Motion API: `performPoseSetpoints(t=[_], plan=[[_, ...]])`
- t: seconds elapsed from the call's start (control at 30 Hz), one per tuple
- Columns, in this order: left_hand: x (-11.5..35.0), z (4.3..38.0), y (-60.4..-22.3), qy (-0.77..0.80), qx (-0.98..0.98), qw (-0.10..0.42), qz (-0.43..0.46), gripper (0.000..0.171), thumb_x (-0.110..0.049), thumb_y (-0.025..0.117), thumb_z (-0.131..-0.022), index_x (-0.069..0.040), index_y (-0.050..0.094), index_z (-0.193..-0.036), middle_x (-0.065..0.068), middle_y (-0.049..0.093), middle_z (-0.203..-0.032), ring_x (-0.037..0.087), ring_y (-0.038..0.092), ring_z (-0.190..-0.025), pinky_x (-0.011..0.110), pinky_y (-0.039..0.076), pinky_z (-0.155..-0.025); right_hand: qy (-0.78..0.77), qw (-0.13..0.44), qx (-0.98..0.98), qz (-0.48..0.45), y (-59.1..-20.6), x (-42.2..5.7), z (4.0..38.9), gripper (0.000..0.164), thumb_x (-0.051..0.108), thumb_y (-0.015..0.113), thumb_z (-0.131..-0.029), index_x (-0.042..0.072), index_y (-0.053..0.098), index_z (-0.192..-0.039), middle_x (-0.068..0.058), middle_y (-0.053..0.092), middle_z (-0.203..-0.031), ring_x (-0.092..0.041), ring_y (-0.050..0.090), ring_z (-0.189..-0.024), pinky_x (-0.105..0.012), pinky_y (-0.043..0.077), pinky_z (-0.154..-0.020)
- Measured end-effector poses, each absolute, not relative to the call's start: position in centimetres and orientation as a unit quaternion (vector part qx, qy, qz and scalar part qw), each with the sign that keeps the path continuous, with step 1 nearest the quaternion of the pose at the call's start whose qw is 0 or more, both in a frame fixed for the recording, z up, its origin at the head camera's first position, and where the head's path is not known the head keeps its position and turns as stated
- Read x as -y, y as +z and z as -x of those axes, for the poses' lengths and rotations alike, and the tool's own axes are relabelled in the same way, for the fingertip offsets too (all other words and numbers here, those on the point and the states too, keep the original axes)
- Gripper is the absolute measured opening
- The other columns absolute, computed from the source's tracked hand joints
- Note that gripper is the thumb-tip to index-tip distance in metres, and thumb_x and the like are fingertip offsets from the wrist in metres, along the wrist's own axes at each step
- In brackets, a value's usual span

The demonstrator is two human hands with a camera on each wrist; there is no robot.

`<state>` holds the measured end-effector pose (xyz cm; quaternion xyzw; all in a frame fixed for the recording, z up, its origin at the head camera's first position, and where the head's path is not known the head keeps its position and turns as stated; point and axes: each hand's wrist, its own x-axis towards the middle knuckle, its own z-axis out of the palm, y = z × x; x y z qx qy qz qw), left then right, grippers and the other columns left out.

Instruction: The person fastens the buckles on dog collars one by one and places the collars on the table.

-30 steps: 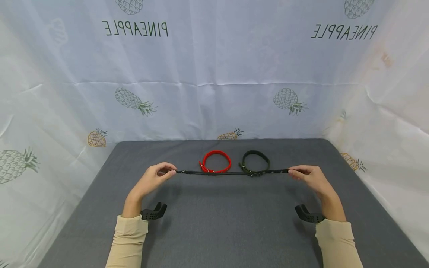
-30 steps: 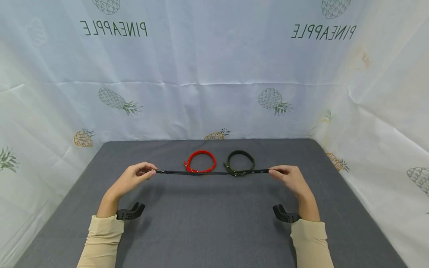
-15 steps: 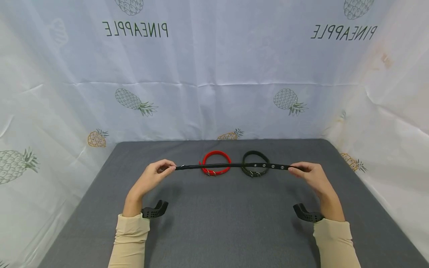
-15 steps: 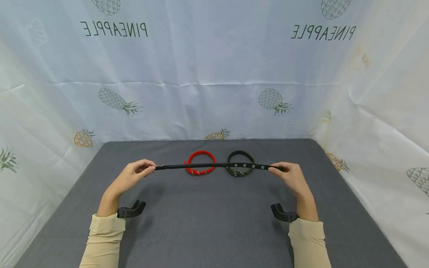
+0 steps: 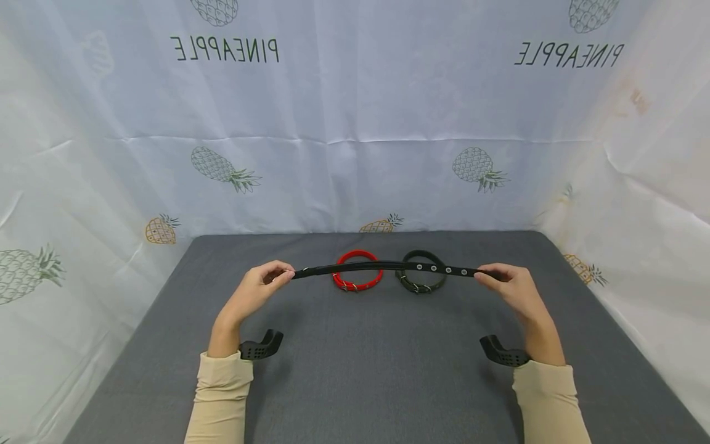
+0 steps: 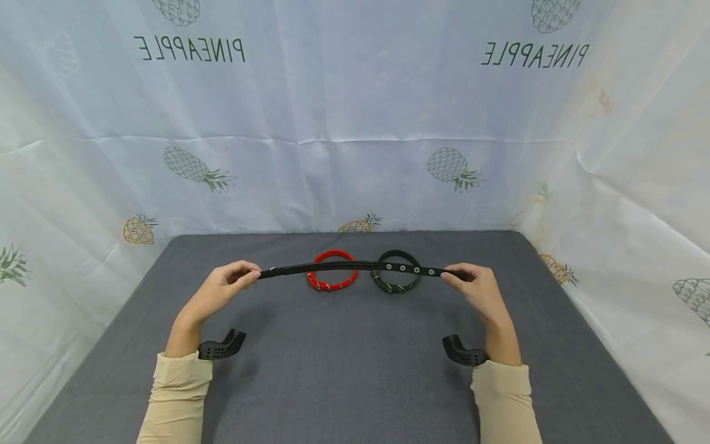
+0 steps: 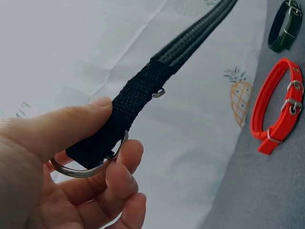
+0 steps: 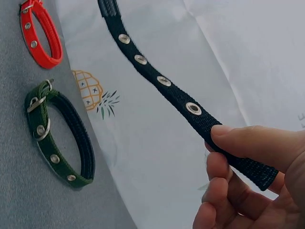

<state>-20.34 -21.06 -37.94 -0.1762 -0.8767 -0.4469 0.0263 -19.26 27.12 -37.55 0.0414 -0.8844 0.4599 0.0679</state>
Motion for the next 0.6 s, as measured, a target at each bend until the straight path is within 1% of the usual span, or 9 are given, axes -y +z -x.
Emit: performPoseSetpoints(t=[0.1,0.23,0.33,0.4,0.5,0.6], plan=[[20.8,20.4,-37.9,-0.452,0.874,0.028,0.175,0.022,-0.021,0.056,-0.098,-0.006,0.065,-0.111,0.013,0.066,-0.103,-0.001,0.055,-0.083,0.024,0.047,-0.072,0.459,0.085,0.883,-0.042,-37.5,-26.7,19.3,0.038,0.024,0.065,-0.093,-0.008,0.065,-0.114,0.030,0.059,-0.082,0.008,0.054,-0.077,-0.015,0.046,-0.068],[20.4,20.5,-37.8,-0.460,0.871,0.030,0.171,0.022,-0.021,0.057,-0.098,-0.006,0.065,-0.110,0.014,0.067,-0.104,-0.003,0.057,-0.083,0.022,0.047,-0.072,0.458,0.103,0.882,-0.042,-37.4,-26.0,19.4,0.035,0.020,0.064,-0.094,-0.008,0.064,-0.115,0.032,0.054,-0.079,0.005,0.050,-0.072,-0.019,0.044,-0.063],[20.2,20.5,-37.8,-0.464,0.869,0.031,0.166,0.022,-0.021,0.057,-0.098,-0.005,0.065,-0.110,0.014,0.067,-0.105,-0.002,0.057,-0.084,0.021,0.047,-0.074,0.454,0.108,0.883,-0.040,-37.3,-25.5,19.5,0.034,0.019,0.063,-0.095,-0.008,0.063,-0.115,0.029,0.052,-0.078,0.002,0.046,-0.068,-0.021,0.041,-0.059],[20.0,20.5,-37.8,-0.465,0.870,0.033,0.162,0.022,-0.022,0.058,-0.097,-0.005,0.065,-0.111,0.014,0.067,-0.105,0.000,0.055,-0.081,0.021,0.046,-0.072,0.453,0.108,0.884,-0.036,-37.3,-25.2,19.6,0.035,0.020,0.062,-0.095,-0.007,0.063,-0.116,0.026,0.053,-0.078,0.001,0.046,-0.068,-0.021,0.040,-0.059],[19.7,20.5,-37.7,-0.465,0.870,0.041,0.157,0.022,-0.022,0.060,-0.097,-0.005,0.065,-0.110,0.013,0.066,-0.100,0.002,0.053,-0.075,0.021,0.044,-0.067,0.457,0.107,0.882,-0.037,-37.3,-24.8,19.8,0.035,0.020,0.060,-0.096,-0.008,0.061,-0.117,0.023,0.055,-0.080,0.007,0.052,-0.070,-0.016,0.045,-0.063],[19.3,20.5,-37.6,-0.467,0.868,0.049,0.159,0.021,-0.021,0.061,-0.096,-0.005,0.066,-0.109,0.010,0.062,-0.089,0.004,0.047,-0.068,0.021,0.040,-0.062,0.480,0.100,0.871,-0.041,-37.4,-24.3,19.9,0.034,0.017,0.059,-0.097,-0.010,0.059,-0.118,0.025,0.057,-0.080,0.013,0.056,-0.072,-0.010,0.049,-0.069]])
